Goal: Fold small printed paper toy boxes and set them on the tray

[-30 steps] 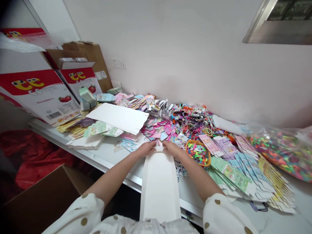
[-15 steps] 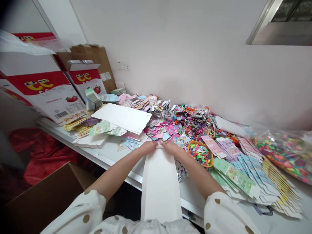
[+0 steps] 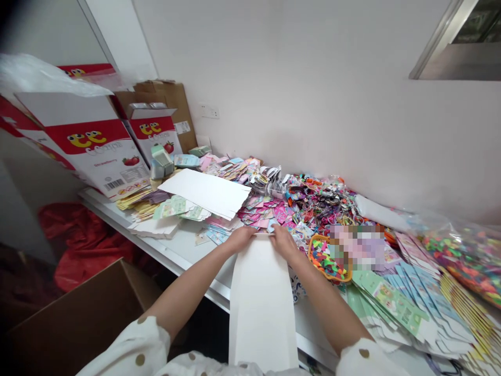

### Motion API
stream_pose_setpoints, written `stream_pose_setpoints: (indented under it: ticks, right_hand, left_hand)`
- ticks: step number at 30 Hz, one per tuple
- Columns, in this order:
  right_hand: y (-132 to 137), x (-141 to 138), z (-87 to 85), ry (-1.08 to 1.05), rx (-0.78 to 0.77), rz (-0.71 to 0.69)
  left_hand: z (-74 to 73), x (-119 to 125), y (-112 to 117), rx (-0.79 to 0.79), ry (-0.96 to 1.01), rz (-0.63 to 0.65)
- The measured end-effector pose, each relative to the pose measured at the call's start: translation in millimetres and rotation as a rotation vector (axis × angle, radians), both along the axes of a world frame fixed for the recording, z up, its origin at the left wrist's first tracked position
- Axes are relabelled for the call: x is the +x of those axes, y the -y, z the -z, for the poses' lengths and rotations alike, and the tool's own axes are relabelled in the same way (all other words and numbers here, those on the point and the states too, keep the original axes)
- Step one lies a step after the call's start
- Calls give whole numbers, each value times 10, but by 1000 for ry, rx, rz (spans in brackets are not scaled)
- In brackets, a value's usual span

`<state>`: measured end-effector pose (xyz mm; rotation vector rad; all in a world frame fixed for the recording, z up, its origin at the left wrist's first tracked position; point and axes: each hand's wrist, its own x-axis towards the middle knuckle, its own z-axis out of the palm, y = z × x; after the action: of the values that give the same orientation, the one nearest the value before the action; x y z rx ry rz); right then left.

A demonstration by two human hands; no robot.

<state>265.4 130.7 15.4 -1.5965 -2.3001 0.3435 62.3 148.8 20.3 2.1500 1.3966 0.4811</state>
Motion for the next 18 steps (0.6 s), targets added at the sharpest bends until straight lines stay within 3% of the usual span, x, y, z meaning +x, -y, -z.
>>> stream_pose_setpoints:
  ticks: [2,5,8,10,12,15,18]
  right_hand:
    - [210,14,-74,-308,-191,161]
    - [567,45,-119,-770,-610,136]
    - [792,94,-118,-1024,-670,222]
    - [884,118,-118,-1079,-669,285]
    - [1003,123,-113,-1060,-726,245]
    - [1299,107,-68,-974,-812,76]
    - [1614,119,13,-942,-787,90]
  left_hand:
    - [-71,-135,16,-41,137,-65]
    - [-89,-379,43,-142,358,-196]
    - [5,-552,7,-278,628,-499]
    - [75,-575,-87,-340,795,-732]
    - [109,-527,-234,-352,919,-892]
    - [63,-395,-491,-313,1083,-1015]
    - [-77,-314,-695,-212,1235,-1086]
